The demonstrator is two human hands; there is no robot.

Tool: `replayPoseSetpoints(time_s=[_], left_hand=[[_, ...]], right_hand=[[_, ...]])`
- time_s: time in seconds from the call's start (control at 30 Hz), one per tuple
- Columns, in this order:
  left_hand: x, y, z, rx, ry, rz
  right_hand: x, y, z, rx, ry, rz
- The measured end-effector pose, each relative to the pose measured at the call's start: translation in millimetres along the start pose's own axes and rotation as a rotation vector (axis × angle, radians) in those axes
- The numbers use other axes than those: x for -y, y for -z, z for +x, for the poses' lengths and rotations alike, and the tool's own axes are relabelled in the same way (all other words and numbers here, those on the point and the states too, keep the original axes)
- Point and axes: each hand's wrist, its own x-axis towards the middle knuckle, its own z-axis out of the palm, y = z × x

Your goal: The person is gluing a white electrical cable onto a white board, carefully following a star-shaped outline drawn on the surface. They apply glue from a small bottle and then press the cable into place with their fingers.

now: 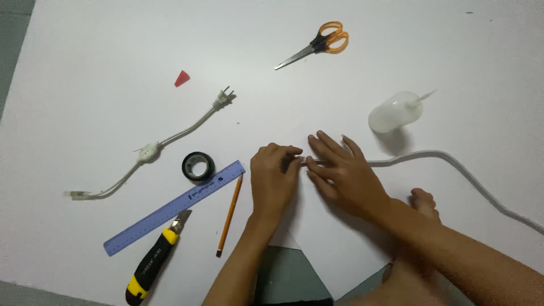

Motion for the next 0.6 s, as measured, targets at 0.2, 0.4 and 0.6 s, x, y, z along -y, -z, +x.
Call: replayPoseSetpoints(time_s=[0.2, 0.4, 0.6], left_hand=[[10, -3, -2, 0.0, 0.057, -0.054], [14, -7, -2, 0.032, 0.005, 0.108], [14, -11, -4, 0.017, 0.068, -0.002]], right_hand=[[-2, 2, 4, -0.033, 0.081, -0.042], [-18, -11, -2, -0.138, 0.176, -0.107], [-7, -8, -6, -0.106, 0.097, -0.036]])
